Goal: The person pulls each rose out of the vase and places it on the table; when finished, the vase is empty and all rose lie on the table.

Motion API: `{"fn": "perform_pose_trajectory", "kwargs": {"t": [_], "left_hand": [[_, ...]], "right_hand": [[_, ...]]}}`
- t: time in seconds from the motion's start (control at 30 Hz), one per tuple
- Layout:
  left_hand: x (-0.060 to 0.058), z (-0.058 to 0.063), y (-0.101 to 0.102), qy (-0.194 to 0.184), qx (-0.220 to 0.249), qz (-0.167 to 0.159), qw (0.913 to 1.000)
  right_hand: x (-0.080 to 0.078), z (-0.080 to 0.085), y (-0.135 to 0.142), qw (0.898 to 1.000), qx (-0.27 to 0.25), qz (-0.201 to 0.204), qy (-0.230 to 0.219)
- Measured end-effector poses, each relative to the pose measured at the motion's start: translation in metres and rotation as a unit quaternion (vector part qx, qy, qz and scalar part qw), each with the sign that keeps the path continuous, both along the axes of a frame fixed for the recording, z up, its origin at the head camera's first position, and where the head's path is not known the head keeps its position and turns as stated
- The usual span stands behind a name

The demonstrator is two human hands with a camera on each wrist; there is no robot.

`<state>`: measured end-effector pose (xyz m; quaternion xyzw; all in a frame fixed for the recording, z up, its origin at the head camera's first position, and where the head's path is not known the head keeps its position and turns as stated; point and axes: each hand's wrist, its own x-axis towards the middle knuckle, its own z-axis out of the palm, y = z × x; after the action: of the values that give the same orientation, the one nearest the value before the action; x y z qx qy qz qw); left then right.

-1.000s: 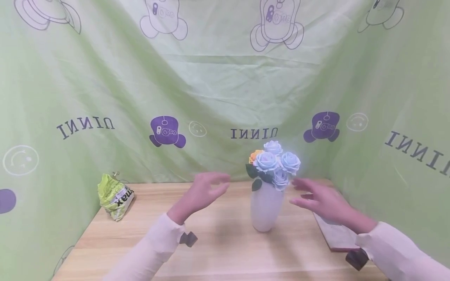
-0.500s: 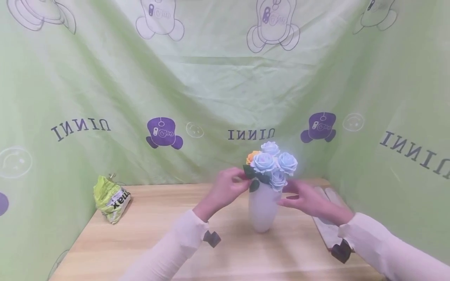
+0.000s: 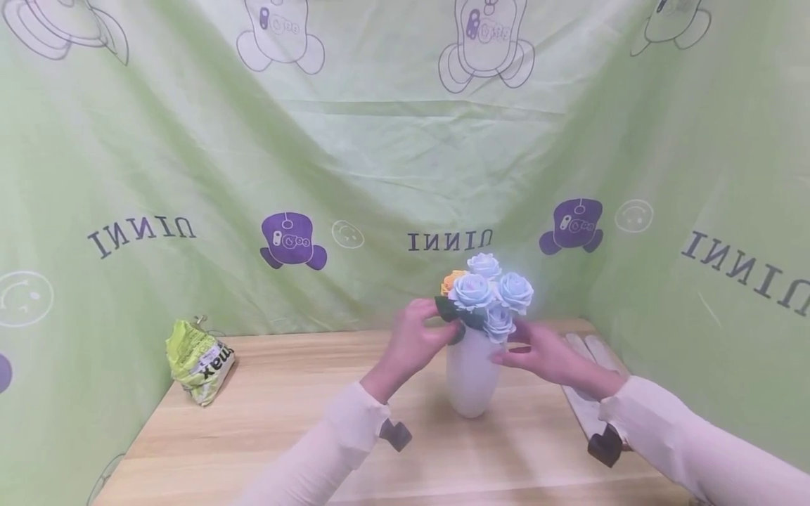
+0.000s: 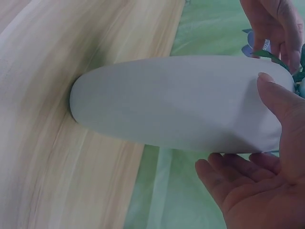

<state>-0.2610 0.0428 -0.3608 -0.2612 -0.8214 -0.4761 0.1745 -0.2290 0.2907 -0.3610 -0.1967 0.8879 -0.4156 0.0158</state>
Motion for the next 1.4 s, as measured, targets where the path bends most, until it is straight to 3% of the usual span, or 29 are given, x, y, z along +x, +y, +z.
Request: {"fn": "perform_pose_trajectory", "kwargs": {"t": [0.13, 0.27, 0.33, 0.5, 0.57, 0.63, 0.77, 0.83, 0.87, 0.9, 0.97, 1.1, 1.2, 1.4], "left_hand": [[0.0, -0.002, 0.005, 0.022, 0.008, 0.01, 0.9997], [0.001, -0.002, 0.008, 0.031, 0.02, 0.015, 0.9992], [0.002, -0.002, 0.009, 0.021, 0.035, 0.012, 0.9991], [0.01, -0.001, 0.009, -0.003, 0.108, 0.023, 0.9939], [0.015, 0.0, 0.008, 0.034, 0.139, 0.032, 0.9892], [0.02, 0.001, 0.007, 0.105, 0.158, 0.038, 0.9811], [0.028, 0.008, 0.007, 0.265, 0.167, 0.029, 0.9492], [0.032, 0.011, 0.009, 0.309, 0.16, 0.011, 0.9376], [0.034, 0.012, 0.011, 0.317, 0.154, 0.002, 0.936], [0.035, 0.012, 0.012, 0.315, 0.147, -0.006, 0.9377], [0.037, 0.013, 0.016, 0.285, 0.131, -0.02, 0.9493], [0.035, 0.01, 0.022, 0.173, 0.141, -0.033, 0.9742], [0.032, 0.008, 0.024, 0.109, 0.171, -0.038, 0.9784], [0.025, 0.01, 0.029, 0.05, 0.173, -0.037, 0.983]], "right_hand": [[-0.001, -0.001, -0.001, 1.0, -0.008, 0.006, 0.004], [-0.002, -0.001, -0.001, 0.999, -0.019, 0.002, -0.03], [-0.002, -0.001, -0.001, 0.999, -0.025, -0.003, -0.043], [-0.005, -0.002, -0.001, 0.999, -0.021, 0.001, -0.025], [-0.006, -0.002, -0.001, 0.999, -0.022, -0.001, -0.024], [-0.007, -0.003, -0.001, 0.999, -0.026, -0.003, -0.027], [-0.008, -0.004, 0.0, 0.999, -0.035, 0.002, -0.034], [-0.008, -0.004, 0.001, 0.998, -0.041, 0.005, -0.044], [-0.009, -0.004, 0.001, 0.998, -0.041, 0.007, -0.044], [-0.009, -0.004, 0.002, 0.998, -0.039, 0.008, -0.043], [-0.01, -0.003, 0.002, 0.999, -0.036, 0.009, -0.04], [-0.012, -0.002, 0.001, 1.0, -0.011, 0.011, -0.002], [-0.013, -0.001, 0.0, 1.0, -0.003, 0.017, 0.02], [-0.011, 0.0, 0.0, 1.0, -0.002, 0.01, 0.022]]}}
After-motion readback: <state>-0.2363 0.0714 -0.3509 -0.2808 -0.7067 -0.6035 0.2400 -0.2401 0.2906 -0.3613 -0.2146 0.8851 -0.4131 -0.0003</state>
